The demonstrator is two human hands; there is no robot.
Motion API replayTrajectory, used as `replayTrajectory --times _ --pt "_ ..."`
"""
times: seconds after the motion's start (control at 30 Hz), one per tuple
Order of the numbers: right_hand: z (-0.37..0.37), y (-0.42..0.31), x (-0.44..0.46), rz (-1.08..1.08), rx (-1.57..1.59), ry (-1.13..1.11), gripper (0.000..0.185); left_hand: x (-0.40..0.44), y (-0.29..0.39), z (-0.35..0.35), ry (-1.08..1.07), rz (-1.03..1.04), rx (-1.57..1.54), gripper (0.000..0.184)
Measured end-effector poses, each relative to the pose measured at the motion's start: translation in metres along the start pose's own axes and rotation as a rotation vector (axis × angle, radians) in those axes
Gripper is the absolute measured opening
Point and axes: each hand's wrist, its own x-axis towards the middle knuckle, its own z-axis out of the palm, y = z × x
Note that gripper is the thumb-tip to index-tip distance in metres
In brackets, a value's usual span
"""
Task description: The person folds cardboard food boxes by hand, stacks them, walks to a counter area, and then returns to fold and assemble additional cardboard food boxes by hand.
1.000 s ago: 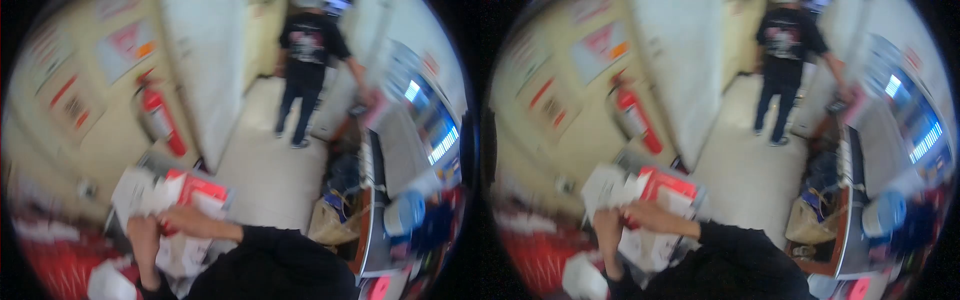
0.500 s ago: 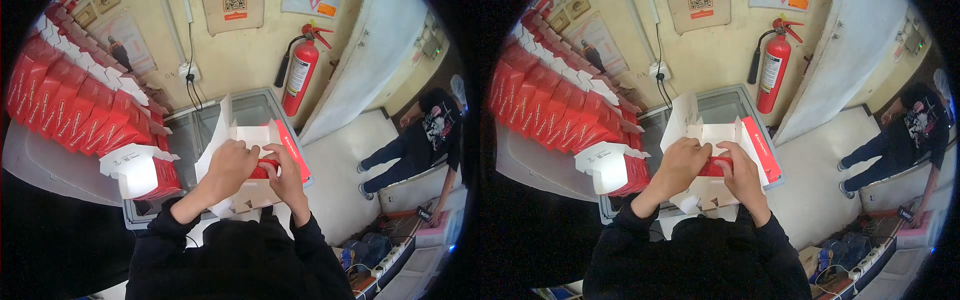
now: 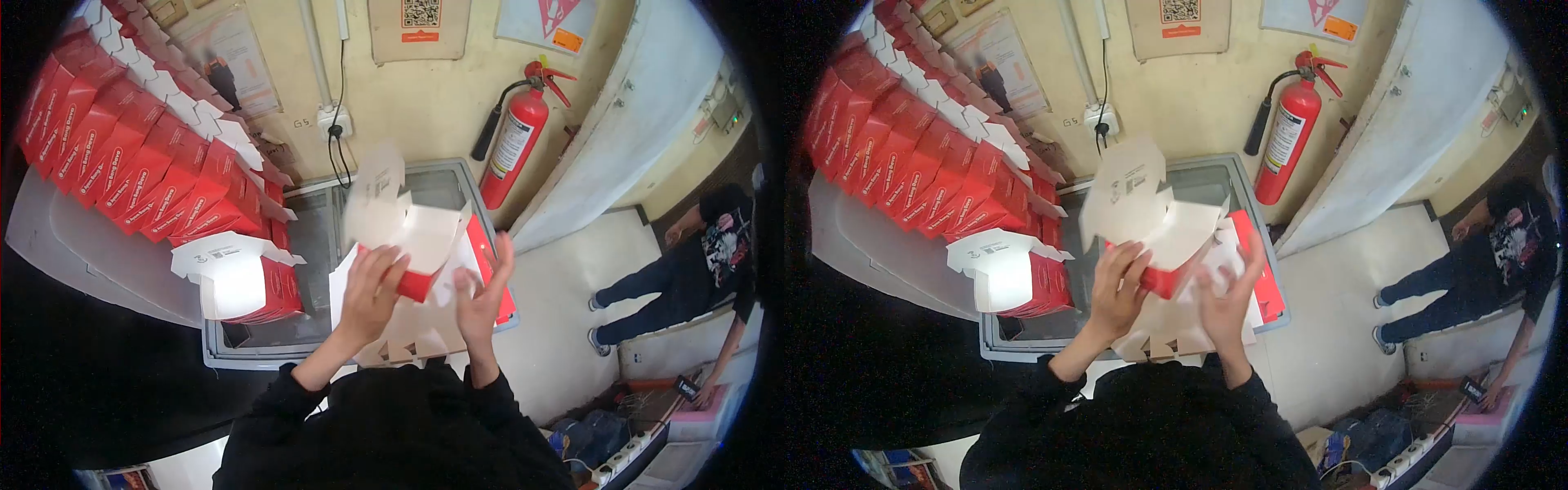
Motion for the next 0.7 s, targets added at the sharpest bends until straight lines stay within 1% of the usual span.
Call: replayTrajectory --times 0.03,0.07,0.1,0.13,0.17,0.2,0.27,0.3,0.33,0.37,0.4,0.47,0.5,0.53,0.57,0.6,0.63,0.67,0.7 --pt "0.003 0.010 -0.001 0.160 0.223 0.092 0.065 -0.013 -0.008 0.004 0.081 0.029 0.007 0.050" --pt "0.001 0.016 0.005 0.349 0.404 -0.081 0.066 -0.025 -0.015 0.010 0.159 0.057 0.015 0.051" --pt "-0.002 0.019 0.010 0.543 0.581 -0.254 0.067 -0.026 -0.016 0.009 0.164 0.086 -0.010 0.058" --pt "-0.003 0.023 0.013 0.738 0.756 -0.429 0.068 -0.030 -0.013 0.006 0.065 0.016 -0.044 0.056" --pt "0.003 0.026 0.016 0.732 0.697 -0.462 0.075 -0.031 -0.009 0.003 -0.028 -0.052 -0.077 0.055" --pt "0.011 0.034 0.017 0.549 0.602 -0.397 0.078 -0.024 -0.002 -0.006 -0.116 -0.119 -0.108 0.054" --pt "0.028 0.052 0.012 0.189 0.411 -0.268 0.084 -0.017 0.001 -0.012 0.007 -0.262 -0.277 0.041" --pt "0.036 0.042 0.006 0.130 0.367 -0.206 0.090 -0.013 -0.008 -0.013 0.087 -0.301 -0.418 0.038" --pt "0.039 0.044 -0.001 0.024 0.242 -0.209 0.090 -0.010 -0.013 -0.015 0.166 -0.345 -0.560 0.035" --pt "0.040 0.050 -0.009 -0.081 0.116 -0.213 0.090 -0.005 -0.013 -0.014 0.281 -0.406 -0.612 0.027" --pt "0.039 0.058 -0.016 -0.192 -0.009 -0.216 0.089 0.014 -0.004 -0.026 0.273 -0.487 -0.812 0.024" --pt "0.034 0.084 -0.025 -0.318 -0.365 -0.236 0.084 0.039 0.010 -0.042 0.253 -0.631 -1.222 0.019" --pt "0.034 0.084 -0.028 -0.378 -0.399 -0.227 0.083 0.034 0.006 -0.045 0.102 -0.779 -1.511 0.023" --pt "0.032 0.086 -0.032 -0.435 -0.434 -0.216 0.082 0.032 0.009 -0.041 -0.015 -0.779 -1.404 0.025" --pt "0.034 0.102 -0.037 -0.559 -0.200 -0.190 0.081 0.030 0.015 -0.037 -0.130 -0.779 -1.295 0.027" --pt "0.028 0.097 -0.037 -0.550 -0.184 -0.271 0.079 0.027 0.018 -0.034 -0.245 -0.779 -1.185 0.030" --pt "0.017 0.086 -0.034 -0.537 -0.168 -0.352 0.077 0.017 0.007 -0.024 -0.263 -0.680 -0.967 0.035" --pt "0.007 0.078 -0.029 -0.524 -0.152 -0.432 0.076 0.008 -0.002 -0.022 -0.355 -0.749 -1.047 0.033" --pt "-0.002 0.078 -0.023 -0.389 -0.129 -0.458 0.068 0.008 -0.008 -0.024 -0.448 -0.815 -1.128 0.030"
